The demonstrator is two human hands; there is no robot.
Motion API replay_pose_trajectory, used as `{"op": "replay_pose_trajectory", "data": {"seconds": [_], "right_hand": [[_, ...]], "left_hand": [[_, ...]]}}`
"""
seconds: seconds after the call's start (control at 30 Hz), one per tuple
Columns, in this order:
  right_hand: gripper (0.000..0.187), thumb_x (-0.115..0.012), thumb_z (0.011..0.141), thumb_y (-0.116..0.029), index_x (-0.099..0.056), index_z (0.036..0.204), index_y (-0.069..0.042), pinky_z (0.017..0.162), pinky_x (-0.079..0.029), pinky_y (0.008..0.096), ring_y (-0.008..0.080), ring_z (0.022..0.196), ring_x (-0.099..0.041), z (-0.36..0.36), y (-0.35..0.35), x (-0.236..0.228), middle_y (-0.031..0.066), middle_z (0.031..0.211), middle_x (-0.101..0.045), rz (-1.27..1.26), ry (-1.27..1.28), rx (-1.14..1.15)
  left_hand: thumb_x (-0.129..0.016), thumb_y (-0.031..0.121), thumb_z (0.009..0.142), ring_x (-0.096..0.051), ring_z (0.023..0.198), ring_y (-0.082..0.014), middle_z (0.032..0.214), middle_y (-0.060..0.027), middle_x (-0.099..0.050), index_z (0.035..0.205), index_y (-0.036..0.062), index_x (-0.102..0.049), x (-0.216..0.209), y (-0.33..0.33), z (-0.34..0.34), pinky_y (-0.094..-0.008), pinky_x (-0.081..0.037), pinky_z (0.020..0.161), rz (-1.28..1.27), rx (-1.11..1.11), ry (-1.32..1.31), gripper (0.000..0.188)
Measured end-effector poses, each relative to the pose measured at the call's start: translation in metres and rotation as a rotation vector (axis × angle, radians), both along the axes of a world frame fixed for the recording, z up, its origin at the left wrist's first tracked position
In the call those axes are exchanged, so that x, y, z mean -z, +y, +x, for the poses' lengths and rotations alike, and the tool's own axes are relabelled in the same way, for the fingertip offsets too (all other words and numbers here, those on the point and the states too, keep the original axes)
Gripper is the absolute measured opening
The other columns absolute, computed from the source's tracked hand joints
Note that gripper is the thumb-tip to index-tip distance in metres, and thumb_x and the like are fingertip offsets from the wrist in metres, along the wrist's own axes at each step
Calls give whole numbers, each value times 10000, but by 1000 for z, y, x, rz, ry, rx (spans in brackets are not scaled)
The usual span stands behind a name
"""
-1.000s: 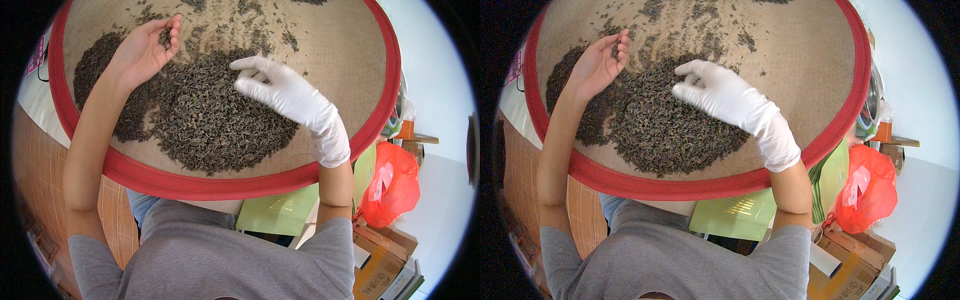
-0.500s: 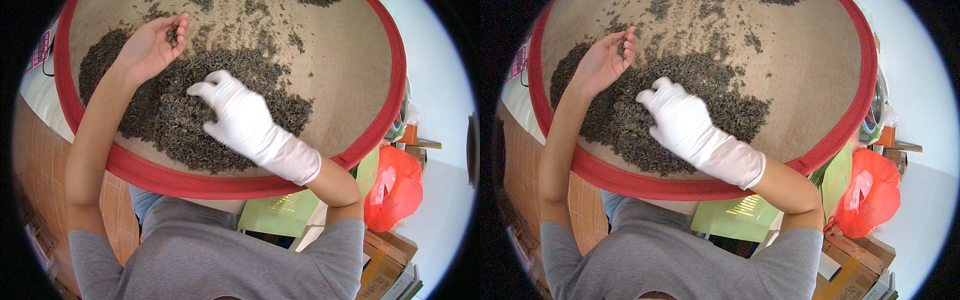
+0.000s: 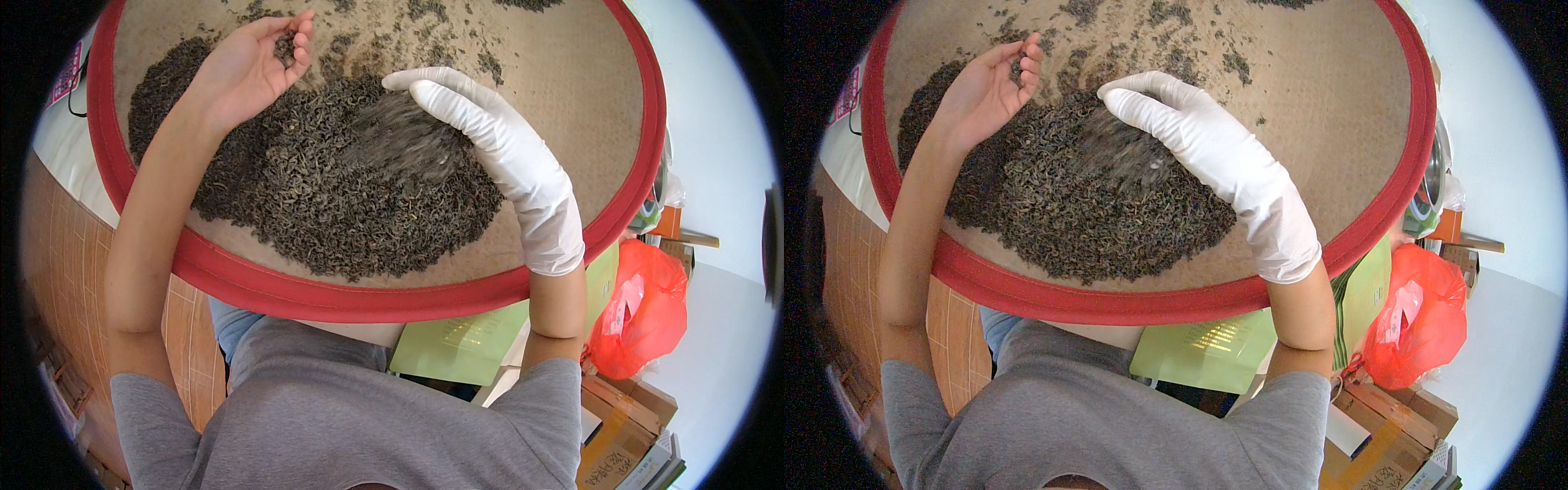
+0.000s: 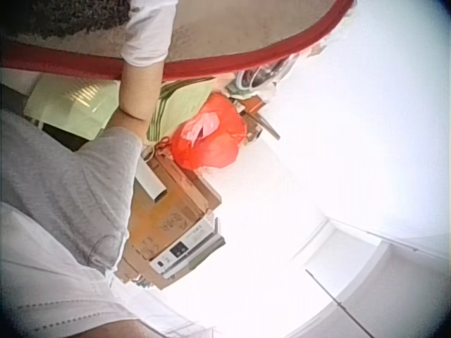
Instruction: The person picks through dried tea leaves in a large tray to remove stems and impurities, then pours the sorted leaves into a green bag.
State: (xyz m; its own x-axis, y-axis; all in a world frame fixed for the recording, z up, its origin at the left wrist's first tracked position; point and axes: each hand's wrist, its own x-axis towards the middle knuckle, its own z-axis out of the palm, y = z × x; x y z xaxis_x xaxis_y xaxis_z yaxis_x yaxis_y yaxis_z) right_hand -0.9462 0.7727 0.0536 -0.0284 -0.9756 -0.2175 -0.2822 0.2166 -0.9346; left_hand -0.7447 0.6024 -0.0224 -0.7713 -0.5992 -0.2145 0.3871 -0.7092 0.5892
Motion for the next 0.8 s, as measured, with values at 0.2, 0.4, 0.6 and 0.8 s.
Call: {"op": "replay_pose_trajectory", "data": {"seconds": [0.2, 0.4, 0.6, 0.8], "right_hand": [[275, -540, 953, -214, -631, 1183, -94, 837, -438, 220, 80, 928, -547, -8, 1, -13, -26, 1050, -618, 44, 158, -57], [267, -527, 932, -137, -618, 1173, -65, 802, -472, 272, 135, 861, -596, -17, 6, 4, 64, 998, -659, -41, 596, -91], [234, -571, 891, -115, -635, 1115, -90, 838, -477, 332, 290, 915, -623, -21, 6, 22, 159, 966, -638, -132, 886, -26], [267, -675, 822, -163, -652, 1085, -116, 871, -475, 363, 296, 972, -597, 5, -11, 36, 134, 1031, -615, -530, 765, -207]], "left_hand": [[-352, 134, 1014, -514, 750, -102, 914, -28, -529, 1133, 8, -489, 2, -1, 1, -239, -495, 692, 9, 9, 7, 220], [-352, 130, 1014, -511, 754, -101, 913, -25, -525, 1133, 6, -491, 4, -2, 2, -240, -493, 699, -25, 15, 12, 220], [-356, 127, 1011, -508, 759, -106, 922, -27, -524, 1135, 5, -493, 4, -4, 2, -242, -489, 708, -12, 12, -2, 221], [-370, 125, 1006, -502, 762, -107, 919, -31, -526, 1135, -15, -494, 6, -2, 2, -236, -495, 721, -6, 23, 20, 228]]}}
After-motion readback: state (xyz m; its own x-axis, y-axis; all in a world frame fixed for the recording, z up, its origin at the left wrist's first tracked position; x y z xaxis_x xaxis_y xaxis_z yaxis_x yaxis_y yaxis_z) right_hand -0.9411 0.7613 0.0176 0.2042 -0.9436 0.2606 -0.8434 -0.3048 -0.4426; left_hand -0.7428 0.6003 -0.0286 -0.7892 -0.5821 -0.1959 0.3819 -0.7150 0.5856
